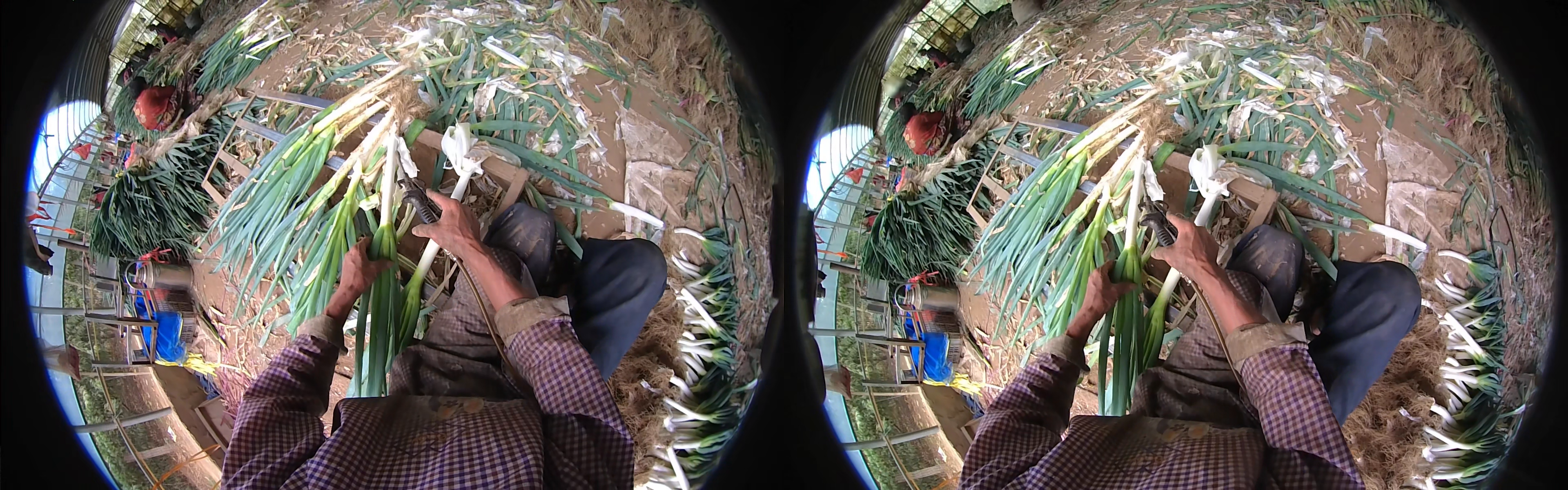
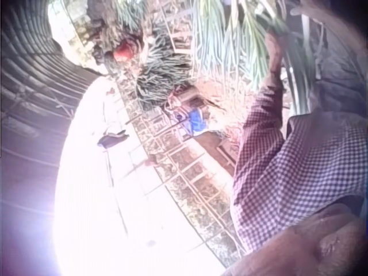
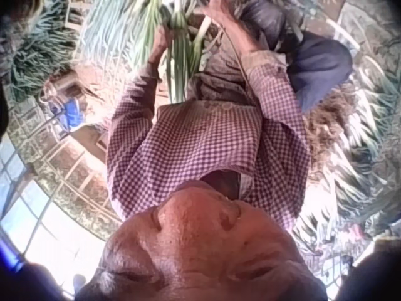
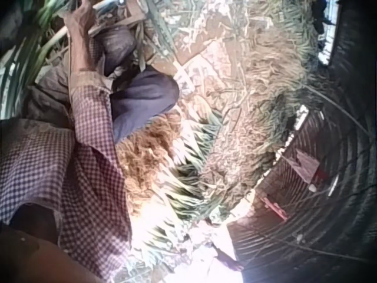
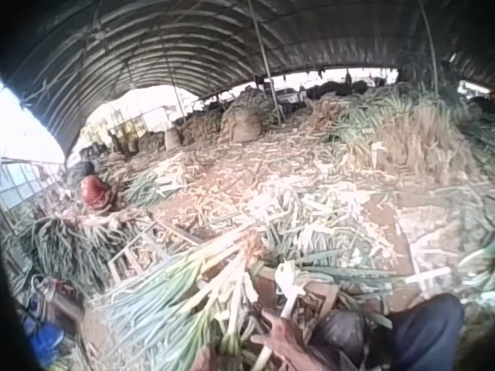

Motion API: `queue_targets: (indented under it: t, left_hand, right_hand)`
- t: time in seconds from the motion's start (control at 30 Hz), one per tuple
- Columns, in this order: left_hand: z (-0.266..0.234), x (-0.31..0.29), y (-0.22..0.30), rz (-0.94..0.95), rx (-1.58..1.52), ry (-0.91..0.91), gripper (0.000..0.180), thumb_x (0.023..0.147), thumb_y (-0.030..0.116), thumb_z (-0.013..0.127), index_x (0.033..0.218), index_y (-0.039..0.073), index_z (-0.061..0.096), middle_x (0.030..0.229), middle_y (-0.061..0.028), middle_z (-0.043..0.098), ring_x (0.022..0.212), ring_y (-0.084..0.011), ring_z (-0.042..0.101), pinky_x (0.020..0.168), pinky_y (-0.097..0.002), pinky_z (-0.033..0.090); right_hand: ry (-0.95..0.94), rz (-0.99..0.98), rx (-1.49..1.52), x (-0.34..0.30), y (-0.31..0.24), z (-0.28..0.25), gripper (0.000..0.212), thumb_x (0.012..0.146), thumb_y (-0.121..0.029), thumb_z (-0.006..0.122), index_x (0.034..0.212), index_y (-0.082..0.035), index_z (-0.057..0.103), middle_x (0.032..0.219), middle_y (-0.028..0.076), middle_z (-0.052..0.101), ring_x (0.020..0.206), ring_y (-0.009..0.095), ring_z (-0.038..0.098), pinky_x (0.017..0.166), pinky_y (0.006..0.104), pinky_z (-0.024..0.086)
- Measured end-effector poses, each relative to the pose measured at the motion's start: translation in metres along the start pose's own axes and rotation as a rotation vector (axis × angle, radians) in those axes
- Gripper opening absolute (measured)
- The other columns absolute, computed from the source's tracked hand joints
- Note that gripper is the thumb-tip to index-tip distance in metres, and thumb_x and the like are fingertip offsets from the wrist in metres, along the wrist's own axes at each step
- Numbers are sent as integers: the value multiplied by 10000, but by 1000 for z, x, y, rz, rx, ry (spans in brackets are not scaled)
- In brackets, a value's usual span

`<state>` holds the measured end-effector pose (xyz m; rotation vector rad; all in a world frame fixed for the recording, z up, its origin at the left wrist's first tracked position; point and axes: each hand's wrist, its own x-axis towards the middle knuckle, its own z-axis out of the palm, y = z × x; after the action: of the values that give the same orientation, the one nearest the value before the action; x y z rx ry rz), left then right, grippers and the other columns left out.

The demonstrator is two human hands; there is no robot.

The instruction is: The person sits on the ground and uses a handheld knife to trim the roots and outer layers of long green vegetables. They repeatedly pick up stalks, cut the ends, and place the trimmed pieces aside.

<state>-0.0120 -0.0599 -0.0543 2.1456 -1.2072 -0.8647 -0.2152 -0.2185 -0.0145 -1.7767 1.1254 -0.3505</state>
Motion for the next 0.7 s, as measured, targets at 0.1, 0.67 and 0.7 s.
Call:
queue_targets:
  t: [0.1, 0.67, 0.7]
  left_hand:
    - [1, -1, -2, -10, 15, -2, 554, 664, 228, 892, 1102, -13, 654, 963, -178, 701, 871, -278, 686, 793, -394, 533]
    - [-21, 8, -40, -80, -382, -138, 486, 765, 18, 805, 1214, -32, 625, 970, -95, 706, 880, -155, 645, 836, -310, 520]
    - [-21, 7, -44, -77, -338, -118, 503, 764, 17, 800, 1231, -27, 617, 994, -107, 703, 897, -172, 651, 842, -321, 523]
  right_hand:
    - [25, 6, -31, 10, -4, -2, 822, 650, -330, 849, 1395, -120, 574, 1148, 214, 707, 1071, 384, 676, 929, 450, 528]
    - [-109, 36, -104, 11, 6, -13, 901, 618, -373, 886, 1427, -143, 562, 1258, 204, 674, 1139, 361, 652, 991, 422, 498]
    - [-94, 42, -61, 3, 8, -15, 877, 617, -349, 892, 1407, -130, 581, 1244, 222, 675, 1136, 358, 654, 989, 416, 499]
